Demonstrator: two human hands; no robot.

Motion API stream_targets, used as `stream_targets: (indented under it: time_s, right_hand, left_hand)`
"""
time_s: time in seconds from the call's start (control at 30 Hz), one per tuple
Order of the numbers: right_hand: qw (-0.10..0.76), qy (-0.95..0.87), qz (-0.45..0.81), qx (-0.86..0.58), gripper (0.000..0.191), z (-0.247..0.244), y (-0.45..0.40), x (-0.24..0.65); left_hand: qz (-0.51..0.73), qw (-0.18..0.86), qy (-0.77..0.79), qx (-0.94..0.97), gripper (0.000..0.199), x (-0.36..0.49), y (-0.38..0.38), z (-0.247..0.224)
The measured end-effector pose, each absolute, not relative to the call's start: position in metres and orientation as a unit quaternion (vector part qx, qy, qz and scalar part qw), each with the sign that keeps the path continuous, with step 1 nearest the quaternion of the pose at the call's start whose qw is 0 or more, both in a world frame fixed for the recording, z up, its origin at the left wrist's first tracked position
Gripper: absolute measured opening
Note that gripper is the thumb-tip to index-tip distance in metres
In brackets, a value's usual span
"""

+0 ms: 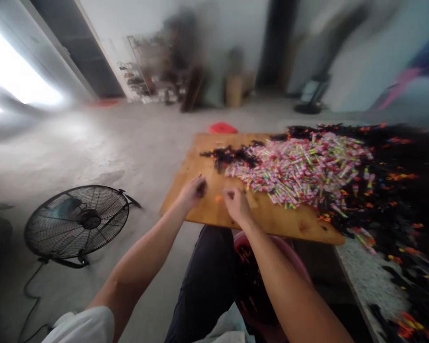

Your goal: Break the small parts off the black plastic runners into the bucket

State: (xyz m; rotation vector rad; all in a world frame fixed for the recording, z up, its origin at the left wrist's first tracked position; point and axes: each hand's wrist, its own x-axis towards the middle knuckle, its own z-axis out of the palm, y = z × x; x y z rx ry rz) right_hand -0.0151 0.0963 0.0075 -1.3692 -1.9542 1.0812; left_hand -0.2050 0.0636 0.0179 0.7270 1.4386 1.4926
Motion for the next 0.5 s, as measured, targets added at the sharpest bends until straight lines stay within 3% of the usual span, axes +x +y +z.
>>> stream_targets:
  time_s: [0.13, 0.5]
  right_hand:
    - [0.364, -0.594, 0.608, -0.38, 0.04, 0.013, 0.037, 0.01]
    - [0.489, -0.482, 0.639, -0.347, 0.035, 0.035, -0.003, 0.051]
  left_hand:
    - [0.753, 0.485, 0.424, 0.136, 0.043, -0.15, 0.059, 0.035]
    - [0.808, 0.406, 0.413, 0.11, 0.039, -0.056, 0.046, 0.072]
